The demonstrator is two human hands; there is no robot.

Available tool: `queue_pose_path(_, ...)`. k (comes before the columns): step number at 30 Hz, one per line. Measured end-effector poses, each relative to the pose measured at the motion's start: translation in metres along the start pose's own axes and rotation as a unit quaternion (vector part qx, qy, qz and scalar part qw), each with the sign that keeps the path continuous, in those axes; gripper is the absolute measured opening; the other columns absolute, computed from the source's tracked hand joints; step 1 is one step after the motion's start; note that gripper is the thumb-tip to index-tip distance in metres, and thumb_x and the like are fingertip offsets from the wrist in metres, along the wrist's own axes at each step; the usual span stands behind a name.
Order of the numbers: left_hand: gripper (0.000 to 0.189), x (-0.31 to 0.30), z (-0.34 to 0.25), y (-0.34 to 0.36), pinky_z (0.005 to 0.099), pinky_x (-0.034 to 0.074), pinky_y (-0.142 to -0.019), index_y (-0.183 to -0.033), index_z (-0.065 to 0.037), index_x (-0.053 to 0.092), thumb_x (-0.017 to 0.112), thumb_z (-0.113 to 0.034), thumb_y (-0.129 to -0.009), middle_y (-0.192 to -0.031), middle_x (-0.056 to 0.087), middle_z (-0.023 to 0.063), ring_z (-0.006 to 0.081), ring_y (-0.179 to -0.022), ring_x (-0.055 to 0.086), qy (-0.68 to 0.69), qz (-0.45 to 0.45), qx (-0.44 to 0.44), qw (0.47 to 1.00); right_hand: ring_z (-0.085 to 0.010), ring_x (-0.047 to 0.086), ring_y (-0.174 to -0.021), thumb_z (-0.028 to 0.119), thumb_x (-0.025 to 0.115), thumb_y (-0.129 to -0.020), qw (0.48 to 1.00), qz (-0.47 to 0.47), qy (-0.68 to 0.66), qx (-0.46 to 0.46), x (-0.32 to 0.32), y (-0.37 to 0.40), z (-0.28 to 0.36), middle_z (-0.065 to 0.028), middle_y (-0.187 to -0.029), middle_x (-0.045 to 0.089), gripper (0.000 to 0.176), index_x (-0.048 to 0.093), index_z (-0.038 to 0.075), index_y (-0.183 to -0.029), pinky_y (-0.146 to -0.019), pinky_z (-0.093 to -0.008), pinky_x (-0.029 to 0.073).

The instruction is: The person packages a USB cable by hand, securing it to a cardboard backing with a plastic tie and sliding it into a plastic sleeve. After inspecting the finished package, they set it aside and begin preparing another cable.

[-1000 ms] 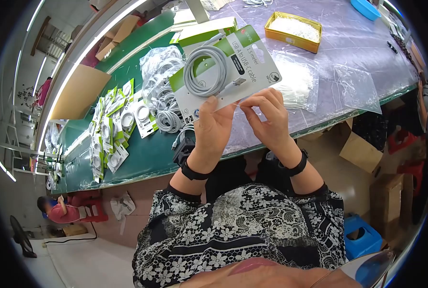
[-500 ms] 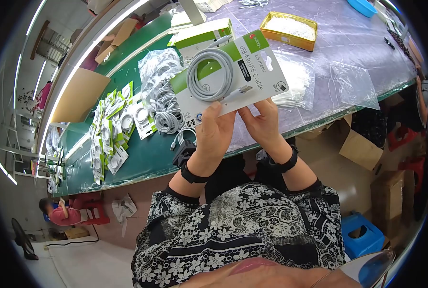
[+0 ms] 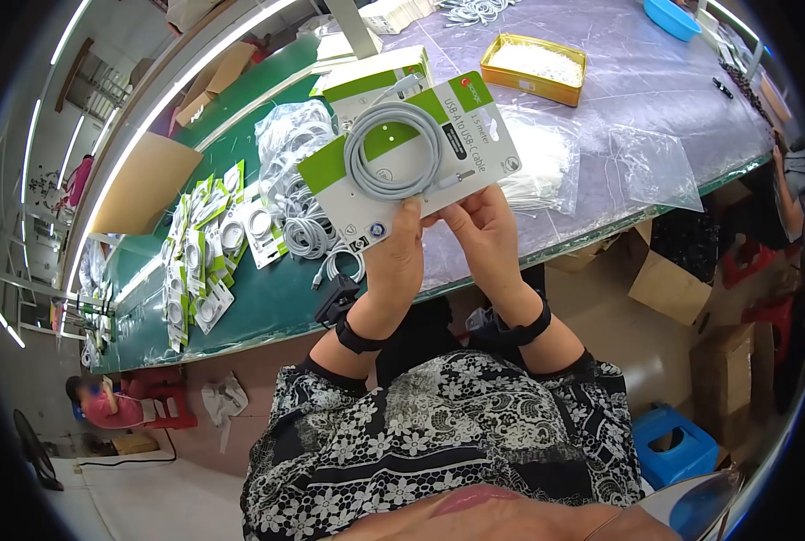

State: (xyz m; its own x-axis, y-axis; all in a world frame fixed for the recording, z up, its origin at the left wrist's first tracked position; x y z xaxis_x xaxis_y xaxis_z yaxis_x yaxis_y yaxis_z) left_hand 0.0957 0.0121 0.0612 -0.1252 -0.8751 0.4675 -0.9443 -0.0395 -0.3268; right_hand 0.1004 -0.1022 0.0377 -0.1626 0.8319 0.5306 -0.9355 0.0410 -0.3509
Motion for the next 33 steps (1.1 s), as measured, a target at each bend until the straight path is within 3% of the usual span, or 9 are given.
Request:
queue_pose_path(2,0.044,0.0,0.004,-0.001,0.0397,0.043,-0.099,-0.132,-0.009,0.038,0.052,-0.005,-0.091,-0.127,0.049,0.0041,0.0193,-0.12,0.049,0.001,0.0,-0.01,1.0,-0.0146,0.056,-0.097,0.004,0.062,-0.089,0.998,0.005,-0.055,0.037,-0.001,0.001,-0.006,-0.0097,-0.108,0.059,0.031,0.048,-0.002,-0.116,-0.083,-0.0254,0.045)
queue_pose_path(5,0.03,-0.008,0.006,-0.003,0.0221,0.045,-0.076,-0.119,-0.007,0.047,0.057,-0.003,-0.091,-0.106,0.054,0.0011,0.0071,-0.092,0.052,0.066,-0.055,-0.002,0.996,-0.0165,0.052,-0.086,0.003,0.068,-0.082,0.972,-0.095,0.185,-0.111,-0.022,0.008,0.009,-0.0052,-0.093,0.056,0.023,0.059,0.004,-0.103,-0.079,-0.0302,0.045)
queue_pose_path(6,0.03,-0.008,0.008,-0.003,0.0221,0.045,-0.076,-0.119,-0.007,0.047,0.057,-0.003,-0.091,-0.106,0.054,0.0011,0.0071,-0.092,0.052,0.068,-0.057,-0.001,0.996,-0.0165,0.052,-0.086,0.003,0.068,-0.082,0.972,-0.092,0.186,-0.11,-0.024,0.01,0.01,-0.0052,-0.093,0.056,0.023,0.059,0.004,-0.103,-0.079,-0.0302,0.045)
queue_pose_path(7,0.031,-0.01,0.008,-0.004,0.0228,0.045,-0.078,-0.119,-0.007,0.047,0.057,-0.002,-0.09,-0.106,0.054,0.0015,0.0079,-0.092,0.053,0.061,-0.069,0.018,0.996,-0.0177,0.05,-0.086,0.002,0.069,-0.08,0.93,-0.091,0.299,-0.196,-0.015,0.015,0.032,-0.0053,-0.092,0.053,0.023,0.059,0.004,-0.101,-0.079,-0.0302,0.043)
queue_pose_path(9,0.033,-0.015,0.009,-0.003,0.024,0.046,-0.081,-0.12,-0.005,0.048,0.059,-0.001,-0.089,-0.106,0.055,0.0024,0.0095,-0.094,0.054,0.047,-0.094,0.051,0.993,-0.02,0.047,-0.085,0.002,0.072,-0.077,0.786,-0.083,0.502,-0.351,0.01,0.031,0.065,-0.0055,-0.09,0.048,0.025,0.059,0.004,-0.098,-0.078,-0.0301,0.039)
queue_pose_path(13,0.03,-0.014,0.013,-0.002,0.0252,0.046,-0.085,-0.116,-0.004,0.05,0.06,0.001,-0.088,-0.106,0.056,0.0028,0.011,-0.095,0.055,-0.001,0.001,0.069,0.998,-0.0241,0.044,-0.09,0.002,0.076,-0.069,0.763,-0.081,0.551,-0.328,0.024,0.022,0.068,-0.0072,-0.09,0.048,0.026,0.064,0.008,-0.091,-0.08,-0.0324,0.035)
queue_pose_path(26,0.026,-0.024,0.021,0.004,0.0248,0.046,-0.083,-0.111,-0.002,0.054,0.061,0.0,-0.087,-0.104,0.057,0.0036,0.0105,-0.094,0.055,0.014,-0.047,0.028,0.998,-0.023,0.043,-0.091,0.001,0.076,-0.066,0.771,-0.065,0.541,-0.33,0.029,0.015,0.058,-0.006,-0.092,0.047,0.024,0.066,0.009,-0.086,-0.081,-0.033,0.034)
queue_pose_path(30,0.025,-0.022,0.013,-0.003,0.0242,0.046,-0.082,-0.11,-0.003,0.056,0.063,0.0,-0.086,-0.104,0.057,0.003,0.0101,-0.094,0.055,-0.019,0.025,0.084,0.996,-0.0245,0.046,-0.092,-0.004,0.072,-0.068,0.794,-0.049,0.506,-0.334,0.028,0.015,0.06,-0.0075,-0.095,0.05,0.022,0.062,0.006,-0.086,-0.08,-0.034,0.038)
queue_pose_path(33,0.023,-0.025,0.006,-0.012,0.0241,0.046,-0.078,-0.107,-0.002,0.058,0.064,0.0,-0.085,-0.102,0.059,0.0021,0.0103,-0.091,0.056,-0.251,0.043,0.17,0.952,-0.0249,0.053,-0.09,-0.008,0.063,-0.077,0.812,0.003,0.431,-0.394,0.033,0.022,0.067,-0.0115,-0.098,0.055,0.022,0.054,0.003,-0.093,-0.078,-0.033,0.045)
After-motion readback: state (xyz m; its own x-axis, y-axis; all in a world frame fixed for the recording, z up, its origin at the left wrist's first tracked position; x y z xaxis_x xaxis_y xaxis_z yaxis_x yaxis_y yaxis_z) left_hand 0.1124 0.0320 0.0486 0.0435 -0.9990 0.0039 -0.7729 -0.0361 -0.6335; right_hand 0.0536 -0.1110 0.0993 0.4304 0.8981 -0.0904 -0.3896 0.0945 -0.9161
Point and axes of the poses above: each hand's wrist, its own y-axis away from the middle knuckle, its own x-axis out of the palm, z = x × y, the point moved 8 cm from there along -y, towards the middle knuckle
